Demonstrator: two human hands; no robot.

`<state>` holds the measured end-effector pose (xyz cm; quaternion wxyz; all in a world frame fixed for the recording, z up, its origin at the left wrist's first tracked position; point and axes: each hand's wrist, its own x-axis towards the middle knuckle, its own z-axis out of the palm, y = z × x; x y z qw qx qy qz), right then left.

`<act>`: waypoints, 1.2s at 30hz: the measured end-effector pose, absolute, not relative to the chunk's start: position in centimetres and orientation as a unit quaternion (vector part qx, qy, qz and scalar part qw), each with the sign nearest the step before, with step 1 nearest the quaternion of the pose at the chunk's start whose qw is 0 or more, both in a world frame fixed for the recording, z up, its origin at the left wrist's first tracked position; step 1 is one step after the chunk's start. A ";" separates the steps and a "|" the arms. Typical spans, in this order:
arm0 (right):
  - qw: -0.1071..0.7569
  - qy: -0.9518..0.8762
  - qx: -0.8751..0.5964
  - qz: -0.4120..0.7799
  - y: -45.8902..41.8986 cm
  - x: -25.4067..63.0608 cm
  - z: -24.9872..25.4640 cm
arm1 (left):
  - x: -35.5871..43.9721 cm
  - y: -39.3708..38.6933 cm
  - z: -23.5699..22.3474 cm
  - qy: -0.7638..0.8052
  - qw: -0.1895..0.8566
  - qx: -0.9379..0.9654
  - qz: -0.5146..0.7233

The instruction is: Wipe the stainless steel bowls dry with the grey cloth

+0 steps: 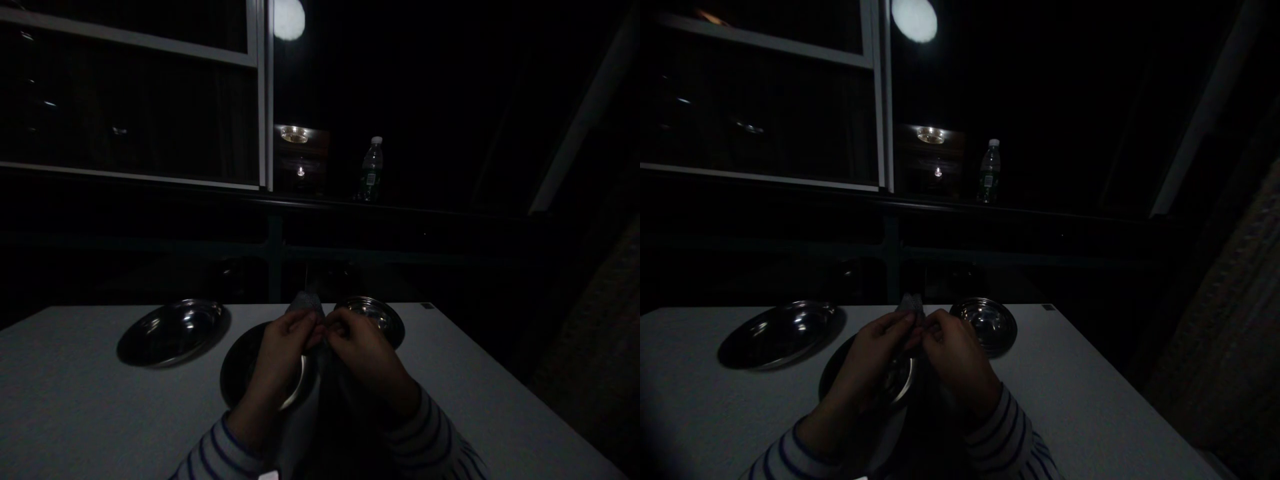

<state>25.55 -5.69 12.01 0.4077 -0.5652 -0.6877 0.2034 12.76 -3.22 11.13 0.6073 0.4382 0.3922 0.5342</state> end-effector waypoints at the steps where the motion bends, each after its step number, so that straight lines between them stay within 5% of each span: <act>1: 0.423 -0.678 -0.557 0.227 -5.4 25.7 11.8 | 12.8 -3.2 11.1 0.393 0.604 0.440 0.536; 7: 0.507 -0.601 -0.547 0.288 -4.6 26.7 11.8 | 12.6 -3.5 11.5 0.436 0.459 0.559 0.535; 14: 0.541 -0.553 -0.510 0.376 -5.1 26.3 12.2 | 12.8 -4.1 11.3 0.422 0.484 0.607 0.469; 28: 0.553 -0.578 -0.575 0.168 -4.2 31.9 12.1 | 7.0 -1.3 13.2 0.520 0.393 0.540 0.533; 36: 0.520 -0.590 -0.551 0.279 -5.0 33.2 13.0 | 5.0 0.1 13.0 0.512 0.355 0.612 0.488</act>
